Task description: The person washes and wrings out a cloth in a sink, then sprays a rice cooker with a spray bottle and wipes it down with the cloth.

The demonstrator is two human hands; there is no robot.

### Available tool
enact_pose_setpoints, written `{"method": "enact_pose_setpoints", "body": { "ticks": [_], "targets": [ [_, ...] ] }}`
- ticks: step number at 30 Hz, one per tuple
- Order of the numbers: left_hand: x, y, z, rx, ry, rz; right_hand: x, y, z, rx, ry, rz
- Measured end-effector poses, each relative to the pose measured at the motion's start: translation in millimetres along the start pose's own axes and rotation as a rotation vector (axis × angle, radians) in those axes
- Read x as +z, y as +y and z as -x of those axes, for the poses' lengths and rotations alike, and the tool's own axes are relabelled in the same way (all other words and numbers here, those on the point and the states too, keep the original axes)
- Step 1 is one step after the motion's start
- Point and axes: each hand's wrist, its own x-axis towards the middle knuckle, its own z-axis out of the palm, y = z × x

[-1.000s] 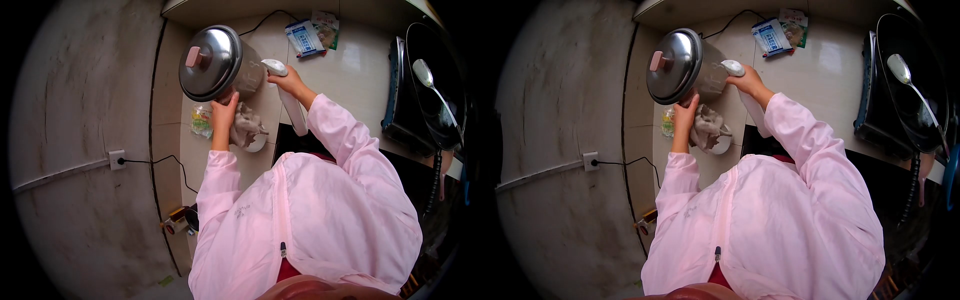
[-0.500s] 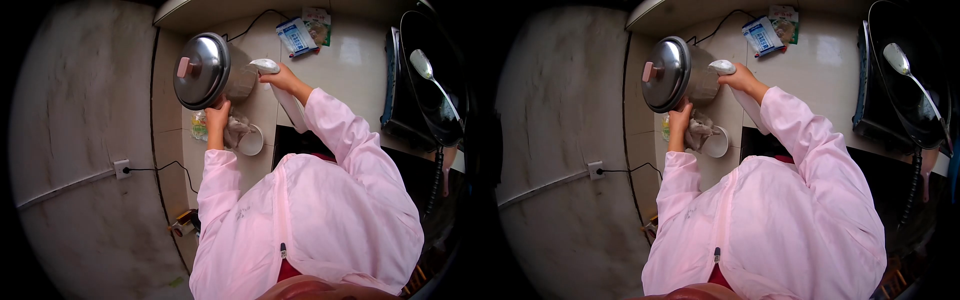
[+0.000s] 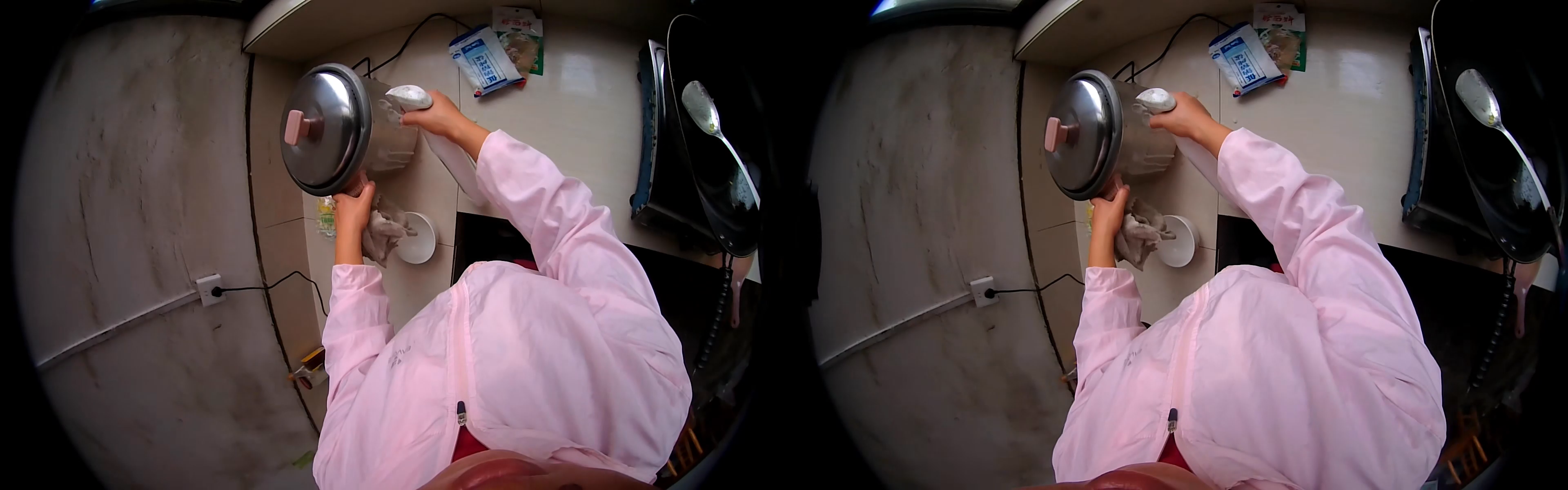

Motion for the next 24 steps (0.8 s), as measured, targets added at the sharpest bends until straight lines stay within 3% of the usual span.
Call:
{"method": "enact_pose_setpoints", "body": {
  "ticks": [4,9,12,18,24],
  "targets": [
    [0.4,-2.9,-3.9,0.034,-0.035,0.046,0.8,3.0,-10.8,-0.061,-0.004,-0.151],
    [-5.5,4.0,0.3,-0.021,-0.086,0.041,-4.0,-11.0,-7.7,0.021,0.015,0.043],
    [-0.9,-1.9,-3.1,-0.002,-0.049,0.024,-7.5,-1.1,-7.3,0.015,0.008,-0.053],
    [17.6,-37.1,-33.9,0.154,-0.118,0.136,-22.2,13.8,23.9,0.206,0.019,0.151],
    [8.5,-23.3,-23.7,0.147,-0.178,0.112,-25.2,27.0,62.0,0.223,-0.069,0.043]
  ]
}}
